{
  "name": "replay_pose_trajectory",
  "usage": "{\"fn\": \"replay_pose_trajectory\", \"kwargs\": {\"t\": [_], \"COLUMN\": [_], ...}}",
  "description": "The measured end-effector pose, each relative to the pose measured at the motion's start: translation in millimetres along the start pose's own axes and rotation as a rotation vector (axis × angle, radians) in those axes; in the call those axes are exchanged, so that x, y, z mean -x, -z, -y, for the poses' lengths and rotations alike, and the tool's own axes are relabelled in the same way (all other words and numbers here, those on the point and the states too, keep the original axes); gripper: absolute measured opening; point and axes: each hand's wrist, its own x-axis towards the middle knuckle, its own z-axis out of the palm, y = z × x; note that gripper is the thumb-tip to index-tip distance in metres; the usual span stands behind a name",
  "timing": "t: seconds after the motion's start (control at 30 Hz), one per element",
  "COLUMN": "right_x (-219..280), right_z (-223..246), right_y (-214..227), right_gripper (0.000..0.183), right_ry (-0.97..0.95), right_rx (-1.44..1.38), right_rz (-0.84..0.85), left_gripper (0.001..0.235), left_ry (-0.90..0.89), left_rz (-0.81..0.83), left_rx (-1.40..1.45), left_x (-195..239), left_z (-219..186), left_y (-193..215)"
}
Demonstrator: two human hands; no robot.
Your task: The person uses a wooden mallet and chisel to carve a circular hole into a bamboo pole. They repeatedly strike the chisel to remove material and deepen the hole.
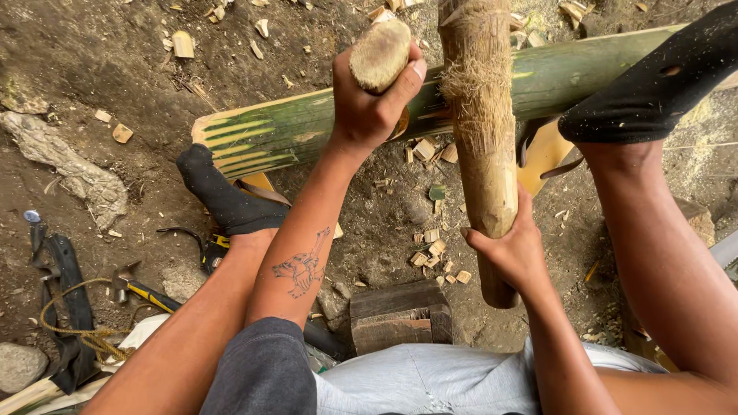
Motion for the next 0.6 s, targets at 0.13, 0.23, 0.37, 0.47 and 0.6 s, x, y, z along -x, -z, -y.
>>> {"fn": "replay_pose_trajectory", "kwargs": {"t": [0.13, 0.23, 0.37, 0.47, 0.6], "right_x": [-1.3, -0.6, 6.6, 21.3, 41.7], "right_z": [6.8, 16.6, 29.7, 36.7, 50.0], "right_y": [4.7, 5.6, 17.1, 31.0, 54.1], "right_gripper": [0.109, 0.108, 0.111, 0.107, 0.108], "right_ry": [-0.115, -0.208, -0.188, 0.081, 0.134], "right_rx": [-0.017, -0.031, -0.053, -0.025, -0.005], "right_rz": [0.042, 0.072, 0.079, -0.015, -0.07], "left_gripper": [0.013, 0.011, 0.007, 0.009, 0.009], "left_ry": [0.054, 0.012, 0.013, -0.004, -0.013], "left_rz": [0.009, 0.043, 0.089, 0.04, -0.025], "left_rx": [0.069, 0.073, 0.054, 0.105, 0.027], "left_x": [4.6, 4.0, 6.3, 8.3, 10.8], "left_z": [6.7, 8.7, 14.0, 17.7, 17.2], "left_y": [-1.6, -2.1, -7.1, -3.4, -1.1]}}
